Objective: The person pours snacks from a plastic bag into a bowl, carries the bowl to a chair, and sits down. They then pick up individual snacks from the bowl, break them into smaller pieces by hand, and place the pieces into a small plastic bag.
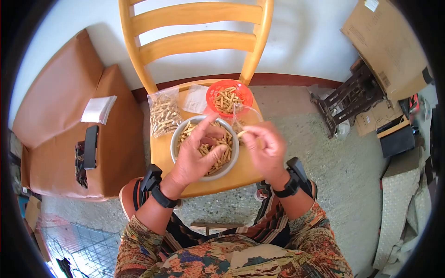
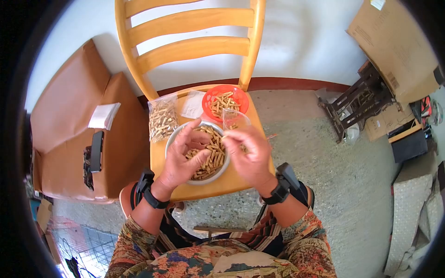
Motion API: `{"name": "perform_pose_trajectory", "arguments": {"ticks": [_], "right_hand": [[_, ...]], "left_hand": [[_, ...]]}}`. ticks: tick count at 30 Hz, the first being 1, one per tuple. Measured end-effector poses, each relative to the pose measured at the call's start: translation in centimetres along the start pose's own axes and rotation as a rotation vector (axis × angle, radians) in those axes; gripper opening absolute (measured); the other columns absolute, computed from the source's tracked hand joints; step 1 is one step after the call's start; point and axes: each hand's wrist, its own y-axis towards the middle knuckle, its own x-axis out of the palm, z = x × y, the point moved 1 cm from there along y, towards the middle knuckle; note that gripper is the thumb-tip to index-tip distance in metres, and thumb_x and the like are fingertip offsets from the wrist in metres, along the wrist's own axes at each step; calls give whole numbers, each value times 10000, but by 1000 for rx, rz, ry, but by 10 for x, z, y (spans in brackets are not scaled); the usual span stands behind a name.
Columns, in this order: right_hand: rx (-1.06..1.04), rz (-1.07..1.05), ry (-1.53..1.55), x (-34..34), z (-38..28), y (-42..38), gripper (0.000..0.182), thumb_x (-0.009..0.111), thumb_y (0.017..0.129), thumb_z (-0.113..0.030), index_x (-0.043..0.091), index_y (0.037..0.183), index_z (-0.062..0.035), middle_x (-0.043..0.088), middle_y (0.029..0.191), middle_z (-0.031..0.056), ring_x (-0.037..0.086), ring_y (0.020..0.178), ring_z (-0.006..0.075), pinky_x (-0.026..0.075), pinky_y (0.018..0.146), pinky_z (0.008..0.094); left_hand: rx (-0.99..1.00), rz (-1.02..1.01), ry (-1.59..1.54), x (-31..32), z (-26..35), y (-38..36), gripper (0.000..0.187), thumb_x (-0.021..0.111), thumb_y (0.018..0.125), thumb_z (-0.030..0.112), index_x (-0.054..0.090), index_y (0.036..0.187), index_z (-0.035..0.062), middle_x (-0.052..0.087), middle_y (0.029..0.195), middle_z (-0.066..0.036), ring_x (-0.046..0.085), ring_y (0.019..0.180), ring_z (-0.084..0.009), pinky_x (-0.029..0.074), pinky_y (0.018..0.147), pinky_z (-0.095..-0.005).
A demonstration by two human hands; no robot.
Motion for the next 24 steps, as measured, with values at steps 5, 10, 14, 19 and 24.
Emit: {"name": "perform_pose_trajectory", "arguments": {"ticks": [5, 10, 14, 19, 24], "right_hand": [[104, 129, -156, -28, 6, 17, 176, 698, 788, -31, 669, 962, -27, 605, 815, 66, 540, 661, 154, 451, 628, 258], [8, -3, -435, -22, 11, 25, 202, 693, 773, -17, 672, 973, -31, 578, 765, 55, 542, 712, 169, 445, 652, 276], [-106, 70, -378, -15, -5, 19, 195, 686, 765, -4, 674, 955, -44, 581, 766, 54, 551, 701, 180, 453, 642, 288], [59, -305, -185, 20, 9, -4, 147, 664, 765, 10, 665, 895, -57, 599, 791, 87, 594, 706, 240, 476, 635, 319], [-82, -414, -373, 51, 22, -11, 149, 682, 725, -52, 667, 872, -74, 552, 784, 79, 574, 789, 267, 475, 661, 370]], "left_hand": [[-156, 92, -239, -5, -21, -2, 432, 592, 887, 27, 444, 1293, 39, 596, 976, -25, 570, 882, -76, 483, 774, -226], [-142, 214, -308, -9, -24, 0, 273, 531, 939, 91, 515, 1205, 31, 602, 952, -17, 555, 821, -68, 466, 727, -215], [-215, 356, -363, -19, -22, 4, 240, 519, 950, 131, 542, 1172, 42, 613, 926, -12, 565, 763, -69, 474, 677, -212], [-310, 532, -536, -29, -25, 5, 208, 523, 943, 150, 569, 1130, 74, 606, 886, -1, 547, 714, -61, 451, 642, -207], [-302, 529, -555, -29, -28, 6, 190, 527, 940, 144, 589, 1108, 81, 606, 863, 6, 544, 692, -63, 445, 634, -209]]}}
